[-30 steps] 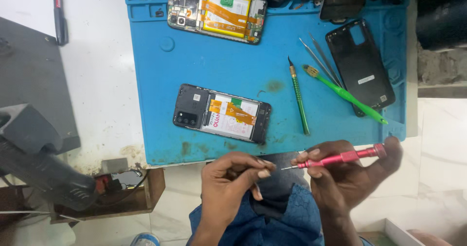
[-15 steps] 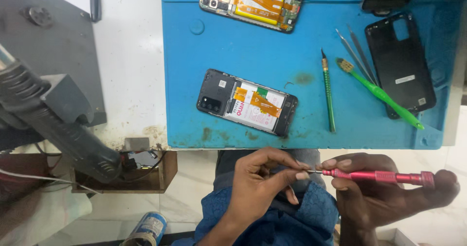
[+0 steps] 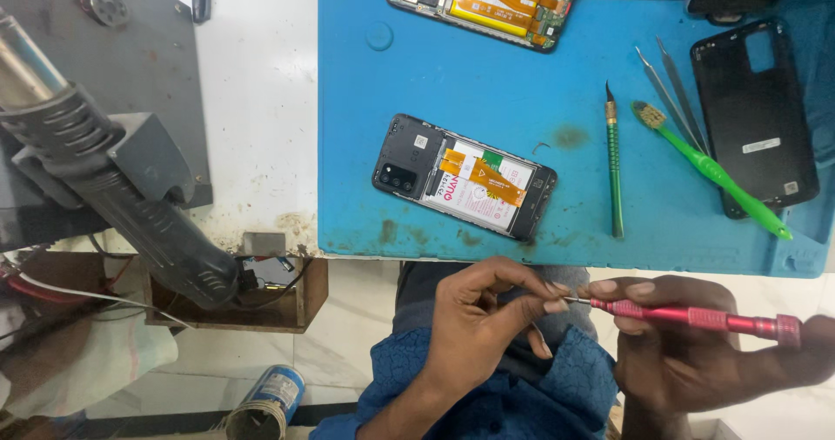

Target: The person uses a screwdriver to remove screws from the back of a disassembled smartphone. They then insert a SIM card into the SIM tray and place the tray back into the phone. Finally, the person powers on the device and navigates the touchscreen interface to verify functionality.

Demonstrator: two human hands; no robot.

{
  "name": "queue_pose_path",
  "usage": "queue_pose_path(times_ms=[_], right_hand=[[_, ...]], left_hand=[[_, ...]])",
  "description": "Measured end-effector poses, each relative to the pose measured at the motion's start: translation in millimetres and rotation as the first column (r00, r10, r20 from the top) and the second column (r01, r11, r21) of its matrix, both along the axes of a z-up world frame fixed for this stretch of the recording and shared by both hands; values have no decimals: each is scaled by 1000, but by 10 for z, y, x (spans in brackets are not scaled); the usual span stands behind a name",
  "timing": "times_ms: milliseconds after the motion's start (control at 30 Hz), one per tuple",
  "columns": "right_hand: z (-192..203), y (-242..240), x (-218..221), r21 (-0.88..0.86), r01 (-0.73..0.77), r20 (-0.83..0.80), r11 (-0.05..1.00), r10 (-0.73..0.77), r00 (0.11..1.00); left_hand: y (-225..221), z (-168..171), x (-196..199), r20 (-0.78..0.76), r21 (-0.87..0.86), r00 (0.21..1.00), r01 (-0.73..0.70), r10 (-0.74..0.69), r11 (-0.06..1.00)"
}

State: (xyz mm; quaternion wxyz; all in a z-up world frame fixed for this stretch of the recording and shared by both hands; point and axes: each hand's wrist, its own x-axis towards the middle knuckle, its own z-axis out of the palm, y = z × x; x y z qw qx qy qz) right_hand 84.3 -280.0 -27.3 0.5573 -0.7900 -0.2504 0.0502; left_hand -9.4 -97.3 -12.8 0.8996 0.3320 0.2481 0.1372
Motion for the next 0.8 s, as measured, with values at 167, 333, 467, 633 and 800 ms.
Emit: queue_pose_path(times_ms=[167, 333, 467, 633, 800], right_hand=[[21, 122, 49, 48, -55, 27, 997, 54, 998], [99, 289, 86, 120, -31, 28, 992, 28, 999], [148, 361, 87, 117, -91, -33, 989, 96, 995], [102, 469, 96, 138, -91, -44, 986, 98, 994], [-13, 544, 159, 188, -97, -46, 977, 108, 993]], left_hand=[[5, -45, -6, 6, -16, 1000, -13, 13, 1000], [-3, -75, 6, -9, 4, 1000, -13, 13, 1000], [62, -34, 6, -65, 190, 998, -6, 19, 982], [215, 110, 33, -72, 792, 993, 1, 91, 610], [385, 209, 94, -77, 906, 994, 41, 71, 420]])
